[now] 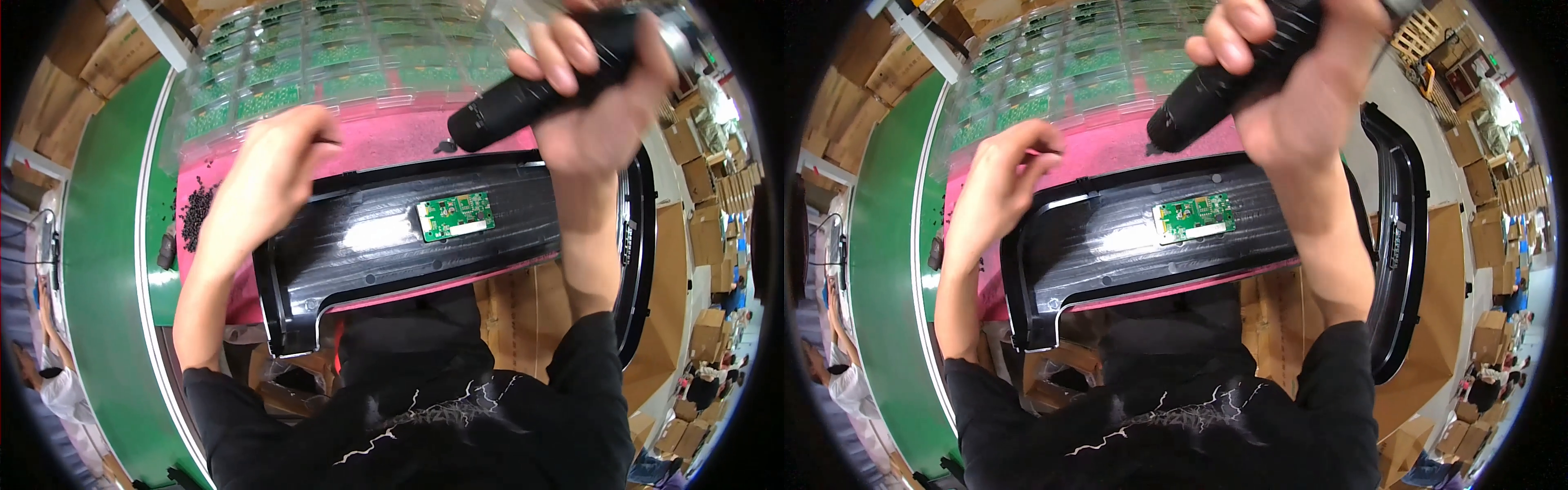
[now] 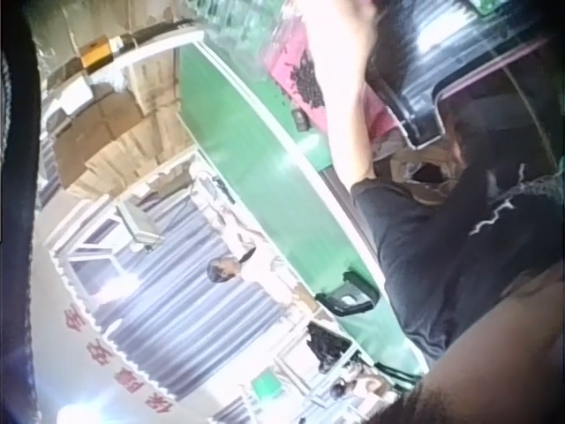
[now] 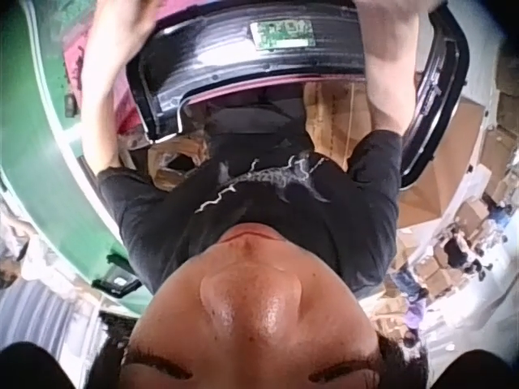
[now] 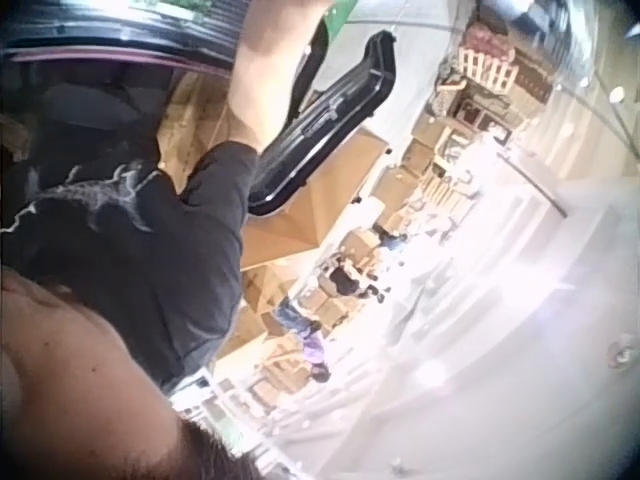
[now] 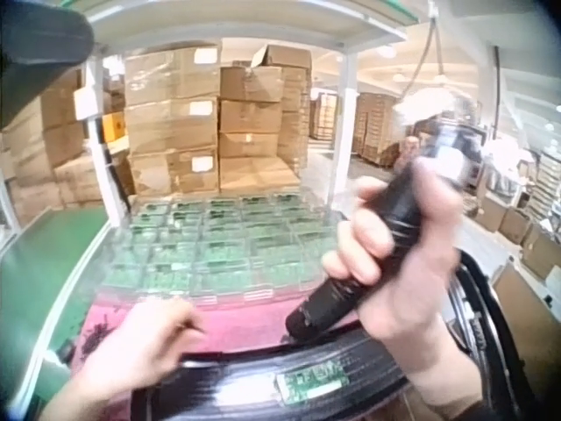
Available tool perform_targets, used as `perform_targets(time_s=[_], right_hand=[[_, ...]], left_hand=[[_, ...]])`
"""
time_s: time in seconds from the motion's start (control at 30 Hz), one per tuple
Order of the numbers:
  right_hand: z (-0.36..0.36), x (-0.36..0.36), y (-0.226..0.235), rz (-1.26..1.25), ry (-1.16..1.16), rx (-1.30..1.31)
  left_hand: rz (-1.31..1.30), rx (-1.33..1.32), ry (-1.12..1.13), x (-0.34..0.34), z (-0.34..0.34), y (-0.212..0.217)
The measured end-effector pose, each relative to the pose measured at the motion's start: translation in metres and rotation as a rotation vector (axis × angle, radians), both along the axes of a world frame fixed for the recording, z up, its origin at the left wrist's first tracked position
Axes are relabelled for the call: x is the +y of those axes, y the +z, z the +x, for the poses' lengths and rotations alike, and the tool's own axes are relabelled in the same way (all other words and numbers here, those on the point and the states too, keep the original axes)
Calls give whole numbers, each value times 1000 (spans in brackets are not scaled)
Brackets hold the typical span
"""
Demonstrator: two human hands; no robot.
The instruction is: Assembling circuit boards into plastic housings using an electric screwdriver.
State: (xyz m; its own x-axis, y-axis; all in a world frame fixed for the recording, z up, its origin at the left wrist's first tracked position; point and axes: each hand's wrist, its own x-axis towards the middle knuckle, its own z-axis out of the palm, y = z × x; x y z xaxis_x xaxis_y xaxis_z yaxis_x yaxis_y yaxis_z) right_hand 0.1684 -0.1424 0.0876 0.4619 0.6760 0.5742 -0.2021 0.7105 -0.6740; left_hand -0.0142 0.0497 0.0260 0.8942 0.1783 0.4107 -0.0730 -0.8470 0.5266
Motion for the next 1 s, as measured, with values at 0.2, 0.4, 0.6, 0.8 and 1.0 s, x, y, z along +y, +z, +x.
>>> perform_targets(time_s=[0.2, 0.4, 0.6, 0.8, 1.0], right_hand=[[-30, -38, 5, 148, 48, 22], [-48, -44, -19, 333, -149, 110], [-51, -51, -23, 224, -201, -142], [-43, -49, -35, 273, -95, -182], [-16, -63, -27, 62, -23, -426]], left_hand=[[-235, 179, -336, -43, 34, 22], [-373, 137, -411, -49, 31, 11], [-344, 118, -425, -53, 35, 1], [-310, 185, -456, -52, 36, 0], [-367, 279, -414, -46, 37, -13]])
